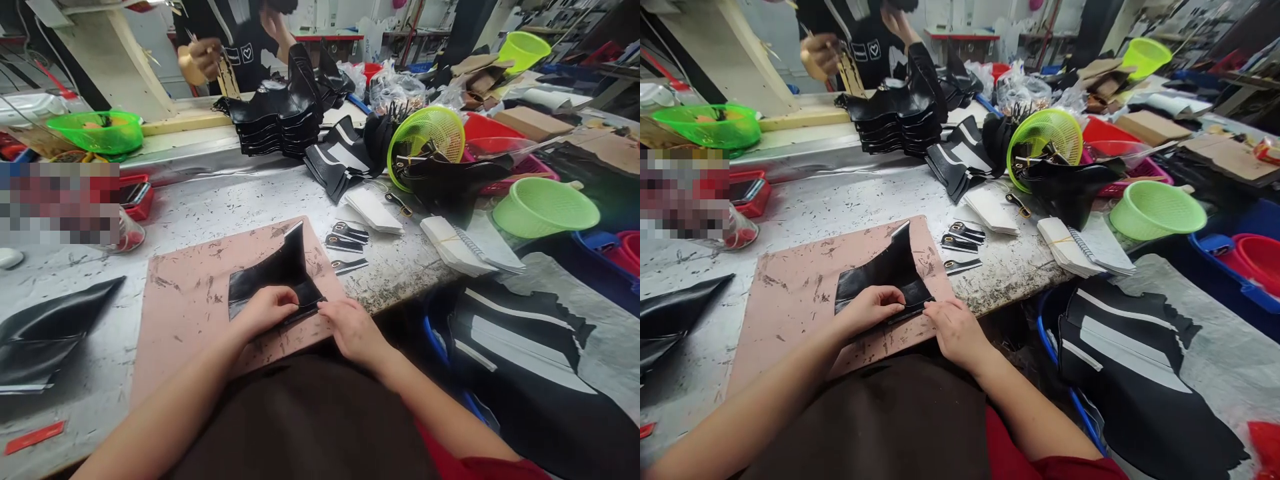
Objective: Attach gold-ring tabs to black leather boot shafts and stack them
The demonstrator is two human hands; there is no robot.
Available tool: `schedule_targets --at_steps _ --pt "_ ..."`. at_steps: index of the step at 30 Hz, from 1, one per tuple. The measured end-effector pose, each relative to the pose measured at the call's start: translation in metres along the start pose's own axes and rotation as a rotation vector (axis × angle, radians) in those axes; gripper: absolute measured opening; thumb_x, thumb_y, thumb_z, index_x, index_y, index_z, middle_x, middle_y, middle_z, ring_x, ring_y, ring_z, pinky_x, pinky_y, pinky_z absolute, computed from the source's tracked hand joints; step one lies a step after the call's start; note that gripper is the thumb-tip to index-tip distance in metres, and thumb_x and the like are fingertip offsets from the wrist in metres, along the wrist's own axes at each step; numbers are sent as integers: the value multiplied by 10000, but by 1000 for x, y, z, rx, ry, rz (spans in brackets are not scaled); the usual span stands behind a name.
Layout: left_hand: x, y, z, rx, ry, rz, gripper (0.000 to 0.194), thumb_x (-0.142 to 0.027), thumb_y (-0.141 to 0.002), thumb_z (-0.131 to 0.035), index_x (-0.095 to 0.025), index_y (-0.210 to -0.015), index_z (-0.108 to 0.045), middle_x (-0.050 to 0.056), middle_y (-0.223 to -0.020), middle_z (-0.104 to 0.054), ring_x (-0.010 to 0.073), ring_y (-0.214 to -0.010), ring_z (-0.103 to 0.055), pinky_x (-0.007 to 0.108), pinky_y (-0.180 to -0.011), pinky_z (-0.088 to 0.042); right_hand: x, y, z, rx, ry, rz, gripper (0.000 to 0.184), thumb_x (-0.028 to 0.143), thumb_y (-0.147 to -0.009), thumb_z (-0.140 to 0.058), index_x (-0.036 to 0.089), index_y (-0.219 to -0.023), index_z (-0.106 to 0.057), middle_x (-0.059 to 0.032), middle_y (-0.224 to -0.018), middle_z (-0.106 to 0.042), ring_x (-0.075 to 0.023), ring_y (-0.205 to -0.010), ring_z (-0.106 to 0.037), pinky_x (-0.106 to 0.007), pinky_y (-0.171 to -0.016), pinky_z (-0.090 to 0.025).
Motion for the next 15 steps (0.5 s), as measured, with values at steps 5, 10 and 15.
schedule_targets --at_steps 5,10,15 --pt "-3 4 5 -19 -125 24 128 -318 -703 -526 -201 -729 -572 -35 -634 -589 130 -598 -543 211 -526 -374 7 0 -6 90 120 -32 471 49 -719 -396 159 -1164 -504 -71 -1082 -622 -172 -993 -539 -345 -883 -326" --pt "-6 4 3 -8 -265 9 83 -287 -718 -533 -206 -718 -550 -35 -635 -590 130 -601 -553 209 -513 -365 11 2 -14 165 282 -20 457 163 -752 -471 257 -1194 -539 -75 -1092 -595 -204 -950 -505 -361 -861 -304" --pt "-15 11 5 -55 -468 -25 84 -285 -744 -544 -206 -774 -549 10 -711 -597 201 -703 -568 262 -563 -358 12 2 -19 141 358 -13 408 225 -765 -495 297 -1159 -572 -78 -1060 -591 -210 -931 -489 -384 -887 -269"
Point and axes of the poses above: each hand's wrist, its own y-axis away from the middle knuckle, its own z-axis out of the back of the hand, x = y × z, the point moved 4 cm from there along -y, towards the middle knuckle
